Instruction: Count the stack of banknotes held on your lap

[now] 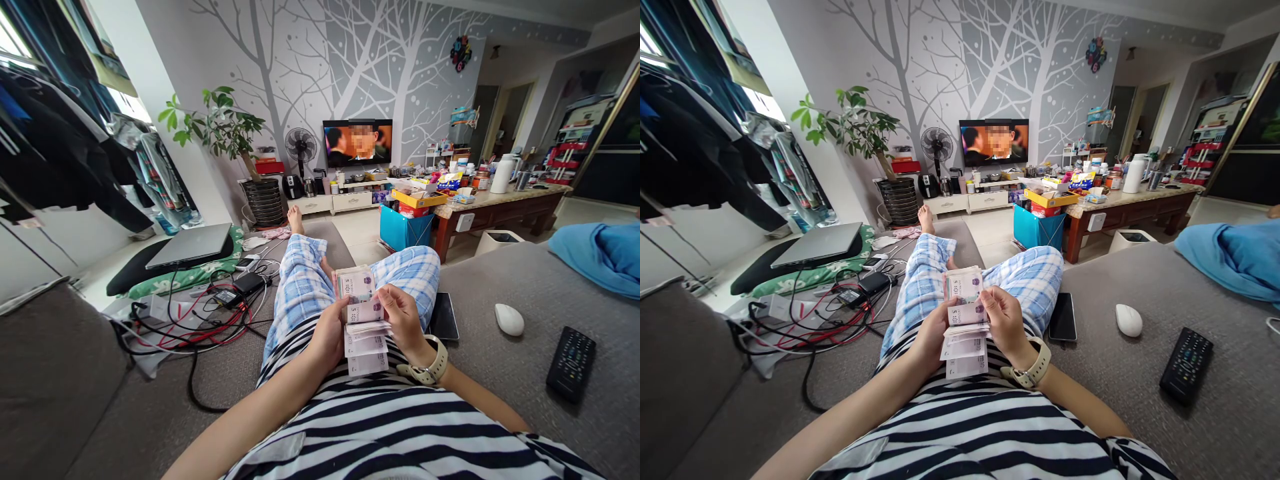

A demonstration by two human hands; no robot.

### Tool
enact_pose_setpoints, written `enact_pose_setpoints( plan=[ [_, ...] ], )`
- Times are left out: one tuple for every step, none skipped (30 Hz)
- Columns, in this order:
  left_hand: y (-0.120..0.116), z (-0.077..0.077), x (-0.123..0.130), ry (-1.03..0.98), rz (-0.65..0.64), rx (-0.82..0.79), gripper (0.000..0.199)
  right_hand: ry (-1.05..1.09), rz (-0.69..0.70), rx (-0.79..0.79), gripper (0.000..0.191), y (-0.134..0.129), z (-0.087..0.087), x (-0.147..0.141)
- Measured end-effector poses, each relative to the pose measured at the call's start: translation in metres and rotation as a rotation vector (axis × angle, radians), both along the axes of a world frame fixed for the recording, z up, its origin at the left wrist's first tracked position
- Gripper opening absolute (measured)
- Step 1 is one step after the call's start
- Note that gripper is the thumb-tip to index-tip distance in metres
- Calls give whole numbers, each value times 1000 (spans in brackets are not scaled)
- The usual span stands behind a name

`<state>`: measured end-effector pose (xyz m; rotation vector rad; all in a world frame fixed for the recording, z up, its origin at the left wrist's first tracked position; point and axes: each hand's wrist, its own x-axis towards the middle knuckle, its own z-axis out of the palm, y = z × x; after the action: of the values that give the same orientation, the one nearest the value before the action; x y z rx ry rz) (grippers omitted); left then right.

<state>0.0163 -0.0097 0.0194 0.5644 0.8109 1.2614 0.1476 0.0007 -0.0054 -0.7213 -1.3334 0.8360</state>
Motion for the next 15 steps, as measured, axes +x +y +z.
enact_pose_setpoints(
  plan=[
    [-1,1,0,3,1,-1,23,8,12,6,39,0,0,0],
    [-1,1,0,7,2,3,25,18,34,5,41,0,-1,0],
    [-1,0,0,12,2,8,26,31,62,-1,43,0,-1,0],
    [-1,0,0,17,0,13,28,43,89,-11,44,0,-2,-1],
    [0,-1,0,21,1,17,28,51,106,-19,45,0,-2,-1],
    [1,-2,0,23,0,20,28,51,106,-24,45,1,-2,-1],
    [1,-3,0,24,0,23,28,42,93,-23,43,1,-1,-1],
    [2,-4,-1,24,-2,24,28,27,71,-23,41,1,-1,-1],
    [3,-5,-1,22,-3,24,27,9,47,-26,39,2,0,-1],
    [4,-6,-1,20,-1,23,26,-11,23,-34,37,2,0,-1],
    [4,-7,-1,18,1,22,26,-29,0,-46,35,3,0,-1],
    [5,-8,-1,19,5,23,25,-40,-20,-61,34,5,-1,-1],
    [5,-9,-1,24,12,26,24,-45,-39,-75,33,6,-1,-1],
    [5,-9,-2,33,16,30,23,-45,-57,-87,32,8,-2,-1],
    [5,-10,-2,47,20,33,20,-40,-74,-96,32,10,-4,-1]
  ],
)
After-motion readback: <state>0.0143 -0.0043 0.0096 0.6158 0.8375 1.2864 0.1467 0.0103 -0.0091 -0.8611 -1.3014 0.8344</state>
